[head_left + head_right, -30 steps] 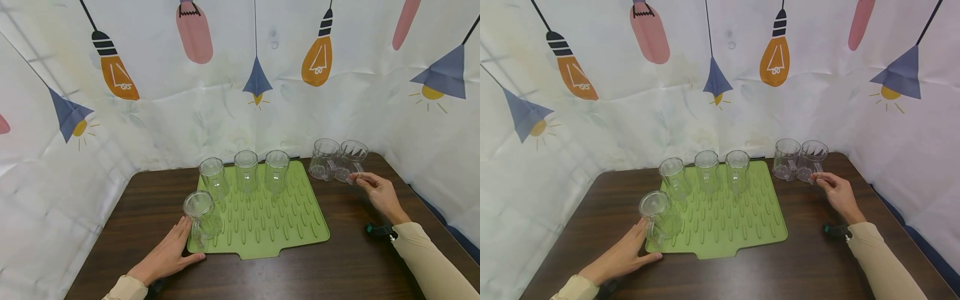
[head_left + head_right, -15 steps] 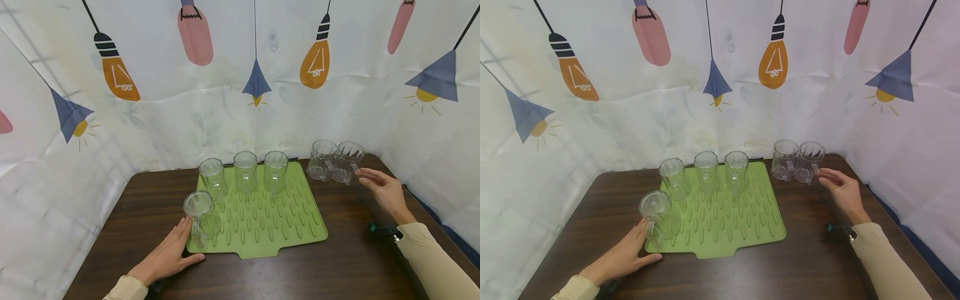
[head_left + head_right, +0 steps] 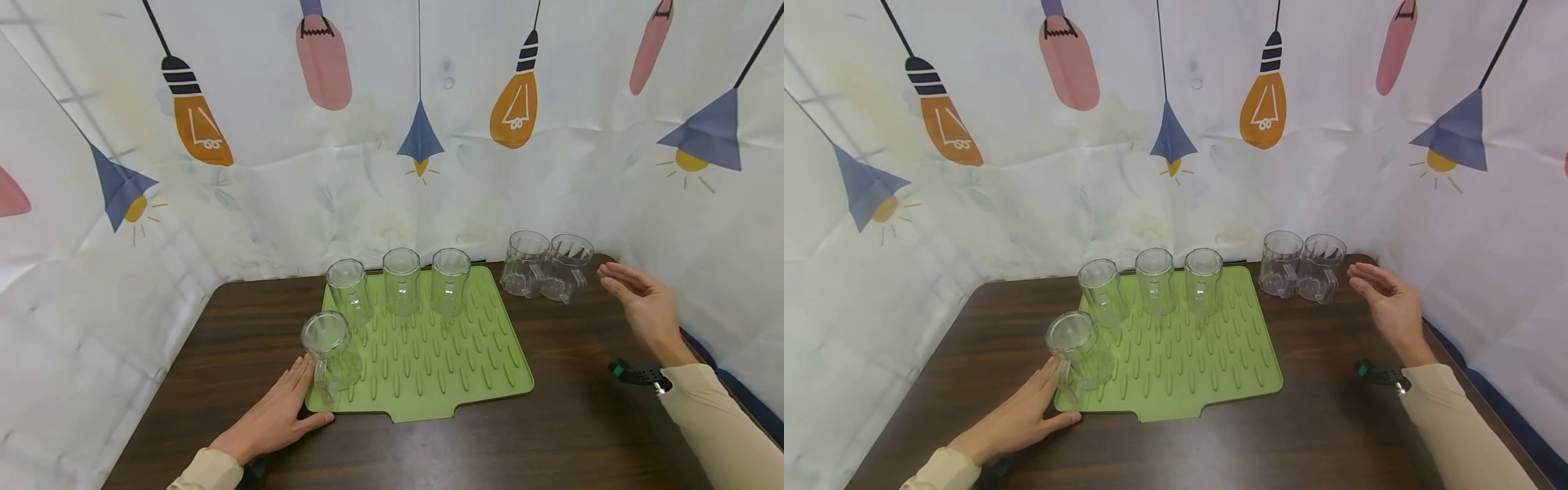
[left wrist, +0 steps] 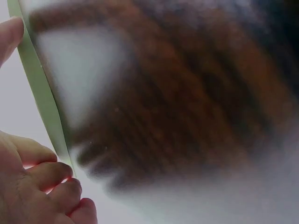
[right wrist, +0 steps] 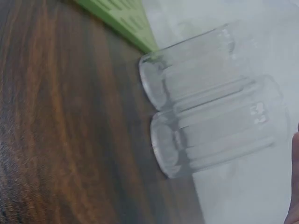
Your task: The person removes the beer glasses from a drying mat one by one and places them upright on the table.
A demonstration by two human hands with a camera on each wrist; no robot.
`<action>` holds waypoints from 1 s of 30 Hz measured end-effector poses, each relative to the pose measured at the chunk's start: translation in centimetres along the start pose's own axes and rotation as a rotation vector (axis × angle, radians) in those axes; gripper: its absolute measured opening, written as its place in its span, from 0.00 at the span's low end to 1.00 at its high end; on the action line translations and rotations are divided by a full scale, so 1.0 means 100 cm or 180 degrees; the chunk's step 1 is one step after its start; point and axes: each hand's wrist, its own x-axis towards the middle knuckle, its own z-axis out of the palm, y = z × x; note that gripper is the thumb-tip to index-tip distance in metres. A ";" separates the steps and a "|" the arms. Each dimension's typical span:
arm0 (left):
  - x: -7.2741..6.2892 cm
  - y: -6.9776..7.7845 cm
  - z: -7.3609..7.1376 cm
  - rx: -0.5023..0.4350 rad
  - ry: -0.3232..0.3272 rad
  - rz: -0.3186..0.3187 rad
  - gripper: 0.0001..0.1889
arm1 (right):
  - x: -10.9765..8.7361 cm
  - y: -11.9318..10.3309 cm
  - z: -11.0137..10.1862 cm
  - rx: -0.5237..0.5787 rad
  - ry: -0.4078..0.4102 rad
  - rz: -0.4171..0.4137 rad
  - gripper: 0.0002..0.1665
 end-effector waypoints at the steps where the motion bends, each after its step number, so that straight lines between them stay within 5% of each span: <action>1: 0.000 0.000 0.000 0.0002 0.0000 -0.0002 0.59 | 0.001 -0.002 0.000 0.0014 0.0017 -0.0017 0.25; 10: 0.000 -0.001 0.001 0.0017 0.0072 0.0040 0.57 | 0.002 -0.020 0.002 0.0432 0.0050 -0.0279 0.23; 18: -0.001 0.000 0.001 0.0028 0.0101 0.0057 0.56 | -0.003 -0.048 0.018 0.0253 0.0069 -0.0572 0.21; 30: 0.000 0.003 0.000 0.0065 0.0040 0.0017 0.57 | -0.020 -0.070 0.053 0.0034 -0.0361 -0.0705 0.20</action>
